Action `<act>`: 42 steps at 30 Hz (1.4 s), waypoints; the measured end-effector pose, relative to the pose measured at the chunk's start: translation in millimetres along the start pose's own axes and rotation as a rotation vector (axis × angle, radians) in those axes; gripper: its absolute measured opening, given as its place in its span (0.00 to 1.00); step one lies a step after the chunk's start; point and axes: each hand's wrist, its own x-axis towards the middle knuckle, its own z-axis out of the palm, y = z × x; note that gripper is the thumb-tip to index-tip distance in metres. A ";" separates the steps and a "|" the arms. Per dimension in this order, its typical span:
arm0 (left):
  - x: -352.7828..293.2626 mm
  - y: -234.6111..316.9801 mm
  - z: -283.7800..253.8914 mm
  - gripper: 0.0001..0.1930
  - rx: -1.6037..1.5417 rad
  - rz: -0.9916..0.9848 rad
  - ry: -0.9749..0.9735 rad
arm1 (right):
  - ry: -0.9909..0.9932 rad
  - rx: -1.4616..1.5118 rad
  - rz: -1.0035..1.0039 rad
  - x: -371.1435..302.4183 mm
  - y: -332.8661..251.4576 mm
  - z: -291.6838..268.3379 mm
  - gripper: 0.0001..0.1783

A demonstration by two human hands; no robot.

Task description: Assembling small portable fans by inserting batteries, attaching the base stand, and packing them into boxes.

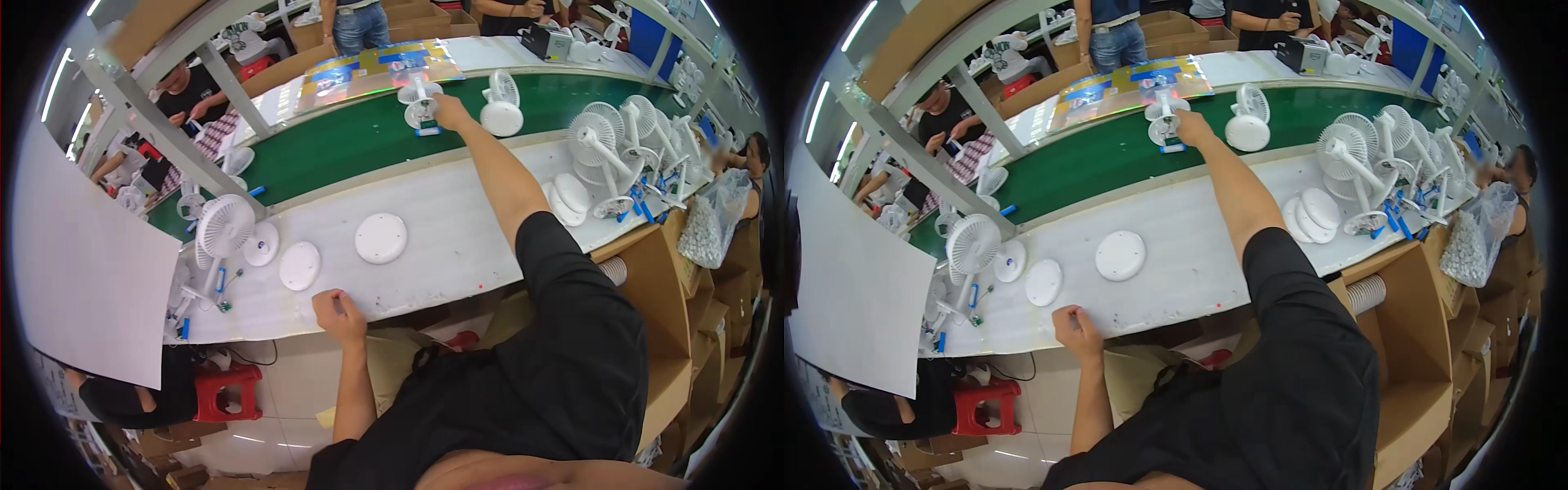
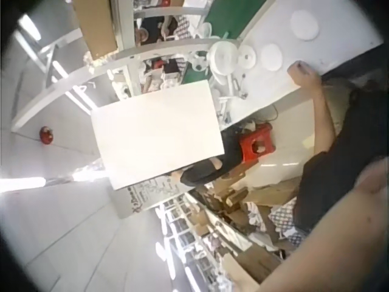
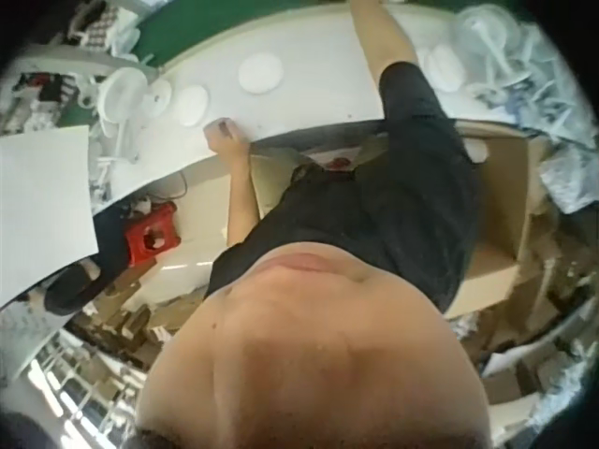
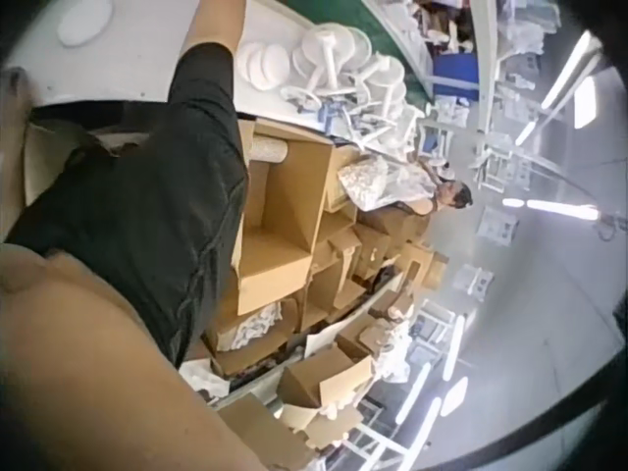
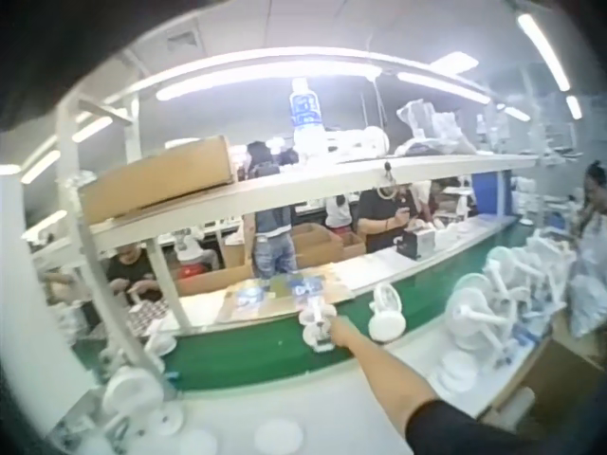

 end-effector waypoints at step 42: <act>24.3 206.5 7.0 0.04 -0.867 -0.459 -0.315 | 0.177 0.565 -0.148 -265.7 -250.3 -247.1 0.08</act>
